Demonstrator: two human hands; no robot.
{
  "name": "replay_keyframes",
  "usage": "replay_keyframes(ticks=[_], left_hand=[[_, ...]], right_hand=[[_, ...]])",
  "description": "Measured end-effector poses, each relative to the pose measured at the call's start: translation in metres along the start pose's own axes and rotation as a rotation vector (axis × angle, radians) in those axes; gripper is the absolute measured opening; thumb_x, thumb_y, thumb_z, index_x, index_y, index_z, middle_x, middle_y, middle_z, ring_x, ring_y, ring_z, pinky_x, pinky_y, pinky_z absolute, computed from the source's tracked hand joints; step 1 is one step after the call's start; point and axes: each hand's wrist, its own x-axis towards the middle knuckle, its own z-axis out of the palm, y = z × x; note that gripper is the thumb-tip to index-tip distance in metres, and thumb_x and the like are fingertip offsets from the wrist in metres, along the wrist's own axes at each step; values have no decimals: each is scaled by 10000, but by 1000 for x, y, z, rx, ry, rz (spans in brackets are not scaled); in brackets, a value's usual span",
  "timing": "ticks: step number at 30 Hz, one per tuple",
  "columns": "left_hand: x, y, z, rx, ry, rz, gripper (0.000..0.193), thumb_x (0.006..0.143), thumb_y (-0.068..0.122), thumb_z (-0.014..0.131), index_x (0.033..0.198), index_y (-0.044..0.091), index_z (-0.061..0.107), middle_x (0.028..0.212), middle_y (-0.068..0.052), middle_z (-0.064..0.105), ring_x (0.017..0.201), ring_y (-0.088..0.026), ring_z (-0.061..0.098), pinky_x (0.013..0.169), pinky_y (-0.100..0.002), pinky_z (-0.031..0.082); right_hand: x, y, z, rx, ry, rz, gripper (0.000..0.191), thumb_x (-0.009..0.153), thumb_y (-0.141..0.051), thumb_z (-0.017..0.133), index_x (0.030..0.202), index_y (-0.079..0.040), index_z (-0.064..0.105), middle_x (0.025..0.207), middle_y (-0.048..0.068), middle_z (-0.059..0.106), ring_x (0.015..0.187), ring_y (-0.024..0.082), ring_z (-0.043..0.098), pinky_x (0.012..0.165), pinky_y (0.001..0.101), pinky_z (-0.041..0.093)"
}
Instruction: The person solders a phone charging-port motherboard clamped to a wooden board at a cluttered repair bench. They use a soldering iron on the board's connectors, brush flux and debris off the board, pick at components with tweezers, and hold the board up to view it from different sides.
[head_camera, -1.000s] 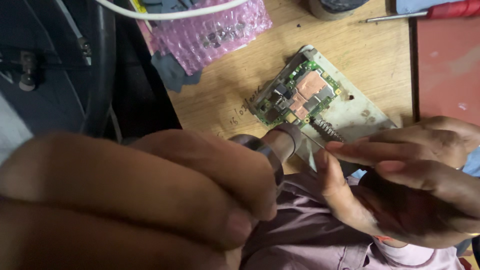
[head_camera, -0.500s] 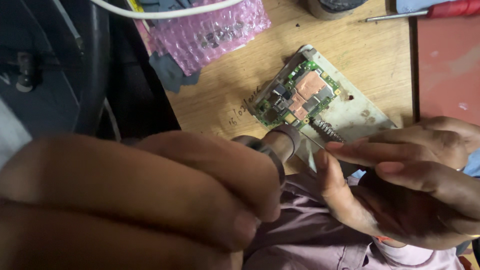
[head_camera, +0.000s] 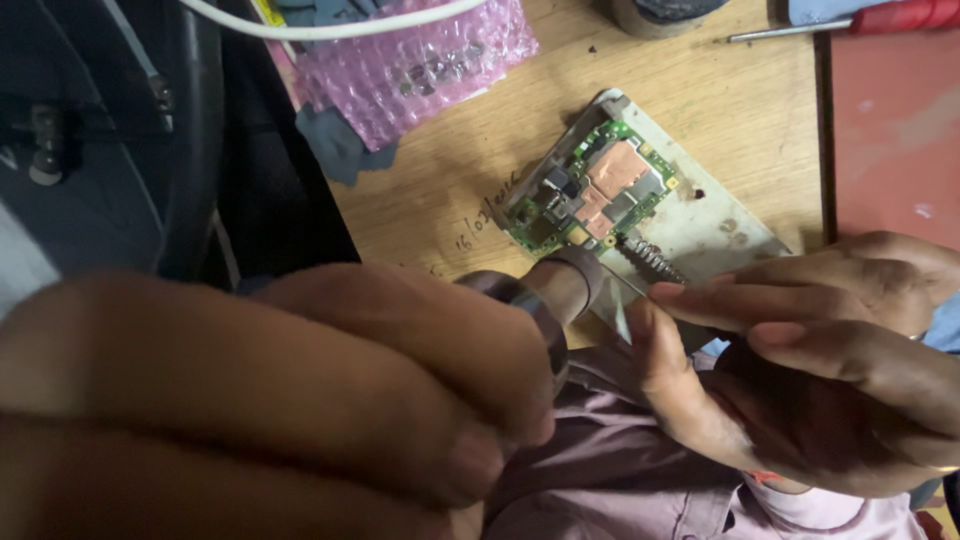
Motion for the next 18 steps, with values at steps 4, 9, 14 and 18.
replay_keyframes(ticks=[4, 9, 14, 18], left_hand=[[5, 1, -18, -299, -385, -9, 380, 1143, 137, 328, 871, 56, 581, 563, 21, 351, 366, -100, 316, 391, -187, 275], [1, 3, -25, -384, -519, -25, 391, 1149, 143, 301, 881, 62, 573, 606, 29, 391, 405, -98, 353, 439, -160, 322], [-6, 4, -21, -698, -550, -132, 355, 1127, 174, 333, 882, 93, 576, 612, 59, 439, 409, -41, 393, 426, -134, 325], [-16, -5, -12, -2431, -379, -922, 270, 1087, 192, 442, 896, 129, 622, 679, 111, 569, 477, 71, 533, 487, -57, 409]], right_hand=[[-1, 1, 0, -4, -1, 2, 356, 805, -84, 894, 1019, -89, 610, 887, 69, 740, 782, 175, 687, 774, 269, 488], [-1, 1, 0, -4, 4, 4, 350, 802, -87, 894, 1016, -88, 616, 887, 68, 739, 788, 178, 686, 781, 274, 489], [-3, 1, 0, -7, 8, 6, 345, 800, -90, 893, 1014, -87, 622, 886, 67, 738, 793, 181, 686, 788, 278, 489], [-5, 2, 0, -8, 9, 10, 341, 797, -93, 893, 1011, -86, 627, 886, 67, 737, 798, 184, 685, 794, 281, 489]])
